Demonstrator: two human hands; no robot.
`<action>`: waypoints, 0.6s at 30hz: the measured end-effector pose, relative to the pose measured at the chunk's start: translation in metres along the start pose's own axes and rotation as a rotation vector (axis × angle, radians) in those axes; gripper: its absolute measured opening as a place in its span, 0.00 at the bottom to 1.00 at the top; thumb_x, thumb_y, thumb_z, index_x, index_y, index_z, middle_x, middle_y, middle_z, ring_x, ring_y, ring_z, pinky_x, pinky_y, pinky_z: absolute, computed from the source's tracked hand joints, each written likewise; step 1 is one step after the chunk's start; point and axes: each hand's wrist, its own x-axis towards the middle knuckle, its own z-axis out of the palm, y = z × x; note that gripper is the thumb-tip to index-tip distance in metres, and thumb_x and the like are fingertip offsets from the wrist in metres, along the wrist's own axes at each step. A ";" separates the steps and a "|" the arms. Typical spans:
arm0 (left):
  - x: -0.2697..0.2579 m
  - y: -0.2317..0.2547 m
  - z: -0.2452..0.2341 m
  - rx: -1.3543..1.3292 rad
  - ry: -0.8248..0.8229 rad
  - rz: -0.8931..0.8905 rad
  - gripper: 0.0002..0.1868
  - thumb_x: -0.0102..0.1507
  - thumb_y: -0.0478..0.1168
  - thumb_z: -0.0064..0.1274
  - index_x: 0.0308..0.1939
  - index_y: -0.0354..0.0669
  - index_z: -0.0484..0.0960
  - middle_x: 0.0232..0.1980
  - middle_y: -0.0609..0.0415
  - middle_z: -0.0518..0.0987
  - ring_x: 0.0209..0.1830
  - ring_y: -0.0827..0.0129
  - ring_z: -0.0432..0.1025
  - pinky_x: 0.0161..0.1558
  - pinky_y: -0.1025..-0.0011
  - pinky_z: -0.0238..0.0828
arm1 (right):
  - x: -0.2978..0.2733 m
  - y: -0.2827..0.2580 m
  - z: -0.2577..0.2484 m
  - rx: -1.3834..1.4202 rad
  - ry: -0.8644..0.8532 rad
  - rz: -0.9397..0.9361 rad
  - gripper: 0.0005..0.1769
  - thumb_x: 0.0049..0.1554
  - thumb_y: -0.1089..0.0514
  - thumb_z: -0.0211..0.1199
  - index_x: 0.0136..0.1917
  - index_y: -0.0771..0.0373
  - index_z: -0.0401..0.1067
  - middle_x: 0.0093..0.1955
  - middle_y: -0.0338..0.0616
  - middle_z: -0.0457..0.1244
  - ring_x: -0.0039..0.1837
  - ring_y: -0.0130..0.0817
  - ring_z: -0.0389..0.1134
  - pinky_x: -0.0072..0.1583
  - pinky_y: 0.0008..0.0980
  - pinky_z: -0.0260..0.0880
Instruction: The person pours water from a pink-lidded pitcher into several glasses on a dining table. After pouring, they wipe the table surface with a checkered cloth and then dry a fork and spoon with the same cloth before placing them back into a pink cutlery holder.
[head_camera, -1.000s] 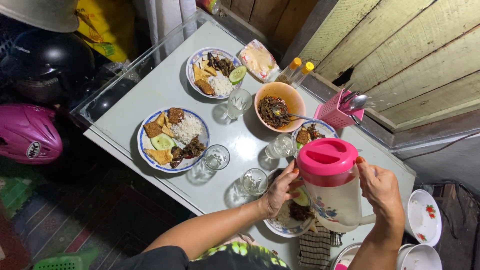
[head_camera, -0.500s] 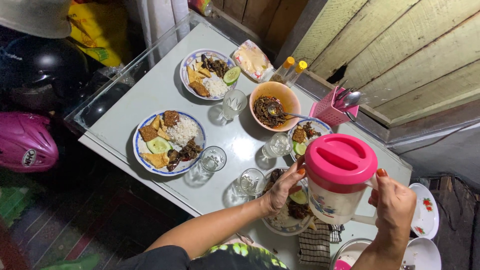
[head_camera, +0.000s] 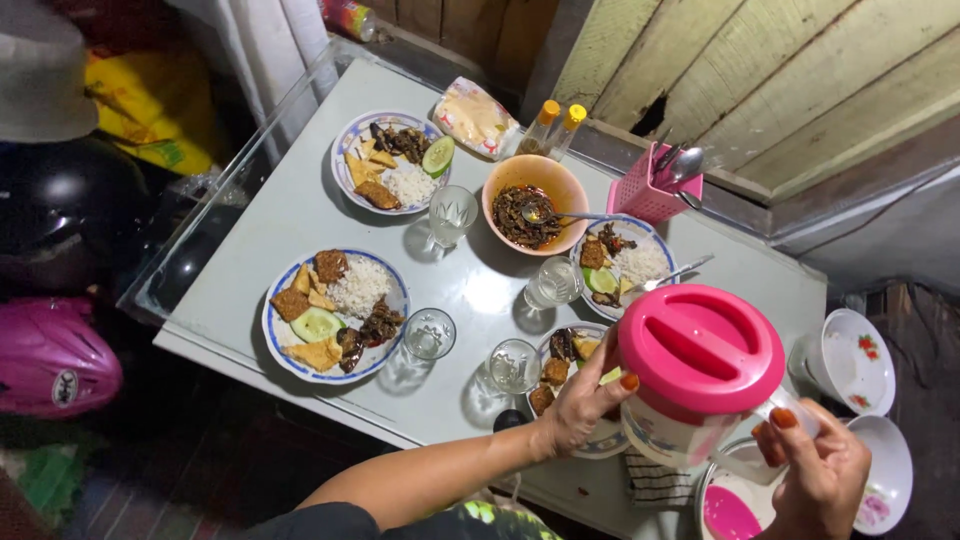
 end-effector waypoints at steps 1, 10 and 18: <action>-0.005 0.011 0.003 -0.001 -0.010 -0.008 0.48 0.65 0.65 0.46 0.80 0.45 0.48 0.76 0.40 0.61 0.77 0.54 0.57 0.78 0.52 0.50 | -0.007 0.013 -0.007 0.000 0.013 0.004 0.23 0.61 0.56 0.56 0.29 0.64 0.52 0.26 0.39 0.44 0.30 0.29 0.48 0.34 0.26 0.42; -0.045 0.016 0.028 0.108 0.133 -0.121 0.47 0.63 0.65 0.44 0.78 0.42 0.54 0.77 0.46 0.62 0.77 0.63 0.56 0.76 0.65 0.49 | -0.054 0.024 -0.030 -0.318 0.115 0.075 0.21 0.63 0.50 0.64 0.34 0.65 0.66 0.25 0.38 0.54 0.31 0.23 0.50 0.35 0.22 0.47; -0.072 0.002 0.054 0.055 0.245 0.062 0.42 0.67 0.62 0.42 0.77 0.38 0.55 0.77 0.42 0.62 0.77 0.57 0.57 0.77 0.60 0.49 | -0.068 0.044 -0.046 -0.251 0.047 0.134 0.16 0.60 0.52 0.67 0.48 0.70 0.74 0.26 0.46 0.58 0.30 0.28 0.55 0.34 0.25 0.54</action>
